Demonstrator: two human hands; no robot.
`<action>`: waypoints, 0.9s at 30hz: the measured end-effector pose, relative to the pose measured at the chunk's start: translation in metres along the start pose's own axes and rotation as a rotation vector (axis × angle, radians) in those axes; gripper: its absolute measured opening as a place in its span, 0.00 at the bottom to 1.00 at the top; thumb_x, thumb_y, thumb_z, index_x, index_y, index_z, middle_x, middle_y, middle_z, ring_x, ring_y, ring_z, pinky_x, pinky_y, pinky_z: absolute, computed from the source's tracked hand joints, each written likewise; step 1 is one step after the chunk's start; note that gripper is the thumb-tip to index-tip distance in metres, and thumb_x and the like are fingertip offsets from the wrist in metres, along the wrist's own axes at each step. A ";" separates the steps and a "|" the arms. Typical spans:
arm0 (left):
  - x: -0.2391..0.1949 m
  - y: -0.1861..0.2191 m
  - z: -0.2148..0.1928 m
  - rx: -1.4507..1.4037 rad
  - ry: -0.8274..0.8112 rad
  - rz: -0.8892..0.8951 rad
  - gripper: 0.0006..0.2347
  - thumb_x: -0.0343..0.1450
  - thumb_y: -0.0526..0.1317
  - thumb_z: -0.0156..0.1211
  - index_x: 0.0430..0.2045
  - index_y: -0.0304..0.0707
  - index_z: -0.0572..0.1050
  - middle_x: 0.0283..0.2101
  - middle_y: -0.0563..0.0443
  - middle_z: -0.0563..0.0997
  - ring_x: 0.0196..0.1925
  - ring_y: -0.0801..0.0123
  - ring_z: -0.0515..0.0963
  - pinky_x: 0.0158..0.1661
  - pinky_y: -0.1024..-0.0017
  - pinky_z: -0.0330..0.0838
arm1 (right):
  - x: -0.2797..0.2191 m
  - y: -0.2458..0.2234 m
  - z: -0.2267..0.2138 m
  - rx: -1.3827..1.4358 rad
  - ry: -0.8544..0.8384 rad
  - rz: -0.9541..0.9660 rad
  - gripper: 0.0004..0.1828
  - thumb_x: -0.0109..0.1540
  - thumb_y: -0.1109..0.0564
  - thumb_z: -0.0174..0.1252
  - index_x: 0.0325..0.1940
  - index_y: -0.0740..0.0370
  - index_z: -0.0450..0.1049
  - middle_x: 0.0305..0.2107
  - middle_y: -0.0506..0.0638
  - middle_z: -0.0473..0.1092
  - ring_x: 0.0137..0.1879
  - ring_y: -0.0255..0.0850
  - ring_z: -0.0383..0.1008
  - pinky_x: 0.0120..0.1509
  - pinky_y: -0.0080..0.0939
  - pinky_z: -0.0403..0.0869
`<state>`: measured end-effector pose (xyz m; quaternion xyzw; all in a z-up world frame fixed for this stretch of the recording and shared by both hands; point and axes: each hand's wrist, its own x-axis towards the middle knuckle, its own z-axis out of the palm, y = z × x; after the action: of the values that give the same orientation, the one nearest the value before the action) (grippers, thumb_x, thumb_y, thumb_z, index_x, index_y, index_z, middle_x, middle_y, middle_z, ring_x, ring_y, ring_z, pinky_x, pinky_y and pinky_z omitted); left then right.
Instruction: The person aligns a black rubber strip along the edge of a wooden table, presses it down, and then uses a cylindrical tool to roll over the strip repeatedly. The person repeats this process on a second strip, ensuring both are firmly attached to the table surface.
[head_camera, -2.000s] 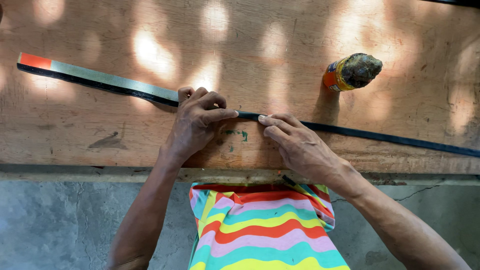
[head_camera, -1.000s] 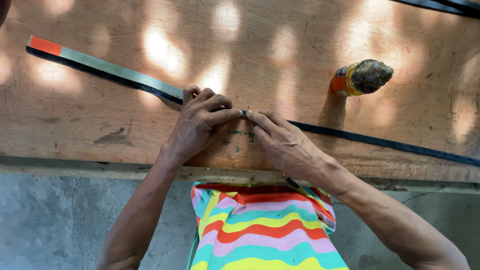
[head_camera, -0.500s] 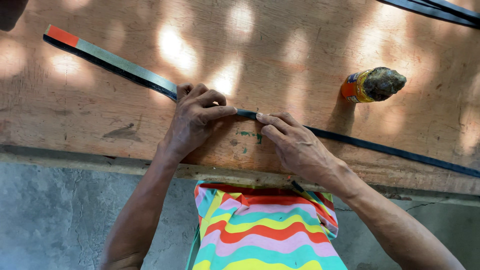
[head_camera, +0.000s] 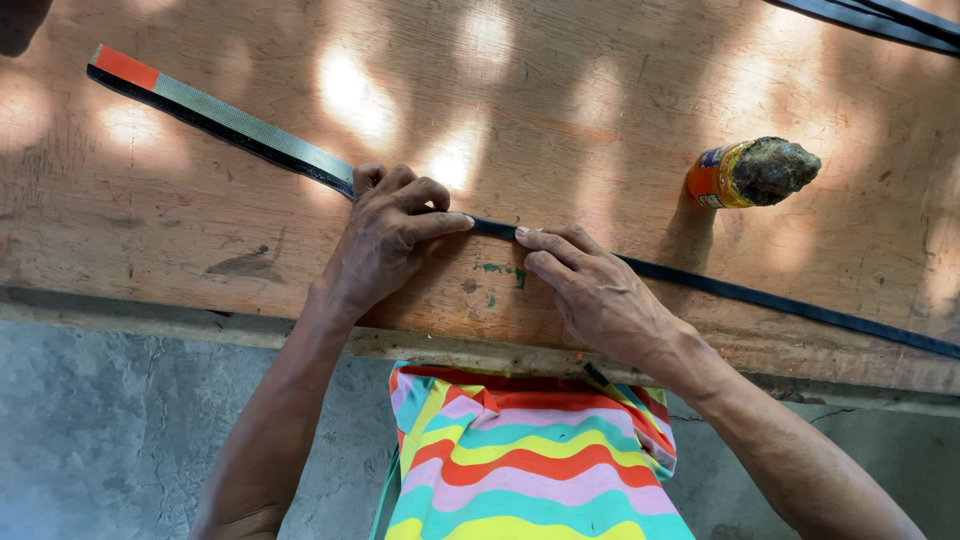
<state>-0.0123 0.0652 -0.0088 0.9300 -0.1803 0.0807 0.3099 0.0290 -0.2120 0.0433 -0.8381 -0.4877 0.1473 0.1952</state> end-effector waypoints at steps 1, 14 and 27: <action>0.000 0.000 0.000 0.012 0.000 0.002 0.12 0.66 0.37 0.71 0.40 0.60 0.84 0.41 0.64 0.78 0.46 0.71 0.73 0.57 0.62 0.58 | 0.000 0.000 0.000 0.007 -0.003 0.004 0.23 0.53 0.70 0.58 0.54 0.69 0.72 0.61 0.58 0.66 0.66 0.53 0.65 0.69 0.47 0.70; -0.004 -0.002 -0.003 0.082 0.013 0.037 0.11 0.68 0.37 0.69 0.41 0.59 0.85 0.42 0.61 0.77 0.47 0.70 0.73 0.57 0.63 0.57 | 0.030 -0.016 0.010 -0.289 0.006 -0.086 0.30 0.54 0.64 0.55 0.61 0.75 0.66 0.59 0.62 0.64 0.63 0.54 0.64 0.69 0.49 0.69; -0.021 -0.014 -0.022 0.056 0.128 -0.065 0.11 0.67 0.35 0.71 0.38 0.61 0.85 0.40 0.66 0.81 0.46 0.72 0.75 0.57 0.63 0.55 | 0.033 -0.013 0.008 -0.027 0.004 -0.086 0.19 0.55 0.66 0.56 0.51 0.70 0.69 0.60 0.62 0.65 0.65 0.55 0.65 0.69 0.51 0.68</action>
<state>-0.0272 0.0953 -0.0047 0.9366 -0.1277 0.1349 0.2972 0.0317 -0.1754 0.0409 -0.8191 -0.5249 0.1303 0.1910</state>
